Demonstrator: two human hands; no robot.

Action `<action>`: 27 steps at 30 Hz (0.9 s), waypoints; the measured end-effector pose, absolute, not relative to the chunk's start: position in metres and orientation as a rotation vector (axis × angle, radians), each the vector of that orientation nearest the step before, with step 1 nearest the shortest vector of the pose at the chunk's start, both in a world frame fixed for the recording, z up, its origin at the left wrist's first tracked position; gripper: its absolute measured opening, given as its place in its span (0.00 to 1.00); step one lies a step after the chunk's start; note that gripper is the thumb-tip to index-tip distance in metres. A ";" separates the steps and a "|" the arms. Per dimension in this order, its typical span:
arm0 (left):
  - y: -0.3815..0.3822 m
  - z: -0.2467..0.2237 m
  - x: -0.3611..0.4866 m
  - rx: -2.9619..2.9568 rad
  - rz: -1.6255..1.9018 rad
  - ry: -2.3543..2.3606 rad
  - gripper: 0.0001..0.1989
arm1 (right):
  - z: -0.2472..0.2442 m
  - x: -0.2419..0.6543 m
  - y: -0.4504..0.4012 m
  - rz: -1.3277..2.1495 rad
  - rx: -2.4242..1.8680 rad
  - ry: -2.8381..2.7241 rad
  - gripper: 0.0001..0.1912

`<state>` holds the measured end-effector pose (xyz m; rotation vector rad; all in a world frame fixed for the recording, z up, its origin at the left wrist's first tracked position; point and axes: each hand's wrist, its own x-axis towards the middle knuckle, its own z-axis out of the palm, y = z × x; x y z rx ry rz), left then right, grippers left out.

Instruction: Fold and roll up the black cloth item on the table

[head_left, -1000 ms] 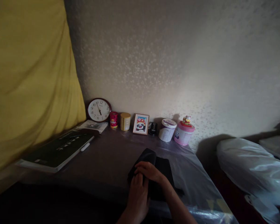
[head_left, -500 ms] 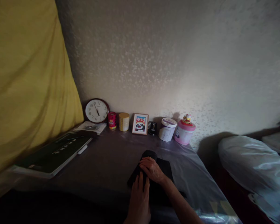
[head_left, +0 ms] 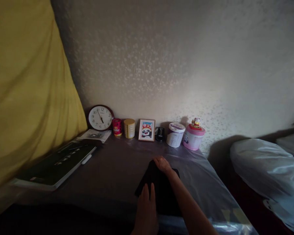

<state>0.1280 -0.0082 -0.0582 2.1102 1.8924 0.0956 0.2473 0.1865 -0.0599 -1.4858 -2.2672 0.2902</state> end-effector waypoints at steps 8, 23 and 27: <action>-0.011 -0.054 0.123 2.131 0.127 1.832 0.40 | -0.050 0.332 0.142 0.361 -1.893 -1.666 0.23; -0.011 -0.058 0.120 2.133 0.169 1.810 0.47 | -0.052 0.319 0.052 0.887 -1.656 -1.401 0.29; -0.010 -0.063 0.121 2.133 0.201 1.810 0.46 | -0.034 0.302 0.054 0.985 -1.429 -1.373 0.24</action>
